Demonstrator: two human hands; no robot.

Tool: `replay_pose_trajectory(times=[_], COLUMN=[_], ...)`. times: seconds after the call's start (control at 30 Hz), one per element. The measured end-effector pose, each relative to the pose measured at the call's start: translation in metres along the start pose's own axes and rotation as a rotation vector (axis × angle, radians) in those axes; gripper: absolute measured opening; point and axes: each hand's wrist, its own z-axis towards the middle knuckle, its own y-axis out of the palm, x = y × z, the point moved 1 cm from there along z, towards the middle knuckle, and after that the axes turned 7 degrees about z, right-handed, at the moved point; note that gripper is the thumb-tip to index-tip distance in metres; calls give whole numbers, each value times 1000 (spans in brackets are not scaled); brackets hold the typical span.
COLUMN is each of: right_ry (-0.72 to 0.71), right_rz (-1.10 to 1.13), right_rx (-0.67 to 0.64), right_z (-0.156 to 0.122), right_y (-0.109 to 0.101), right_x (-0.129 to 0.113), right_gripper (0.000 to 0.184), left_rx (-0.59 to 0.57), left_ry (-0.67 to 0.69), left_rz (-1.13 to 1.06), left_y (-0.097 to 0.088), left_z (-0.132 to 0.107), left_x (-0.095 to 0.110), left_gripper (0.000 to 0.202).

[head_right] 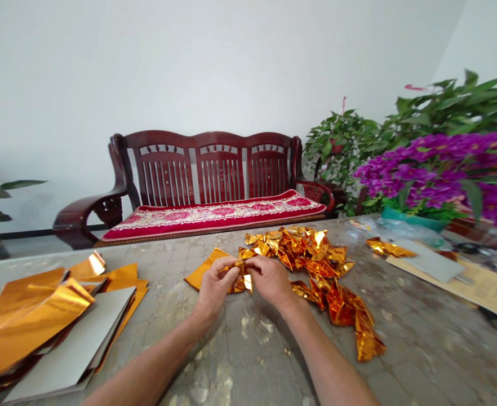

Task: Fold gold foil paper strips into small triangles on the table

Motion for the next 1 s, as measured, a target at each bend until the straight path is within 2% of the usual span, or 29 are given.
replay_pose_trajectory(times=[0.1, 0.2, 0.4, 0.6, 0.8, 1.0], right_ry=[2, -19, -153, -169, -169, -104], right_rz=[-30, -42, 51, 207, 157, 165], right_rx=[0, 31, 220, 171, 231, 182], right_z=[0, 0, -4, -8, -6, -7], right_y=[1, 1, -1, 1, 1, 6], right_x=[-4, -9, -21, -33, -33, -29], right_gripper=[25, 26, 24, 22, 14, 13], left_rx=[-78, -91, 54, 84, 136, 150], left_ry=[-40, -51, 121, 197, 227, 266], left_rz=[-81, -96, 88, 125, 190, 248], left_y=[3, 3, -4, -7, -9, -12], left_z=[-2, -2, 1, 5, 4, 2], left_x=[0, 0, 1, -5, -2, 4], left_gripper=[22, 22, 11, 13, 12, 11])
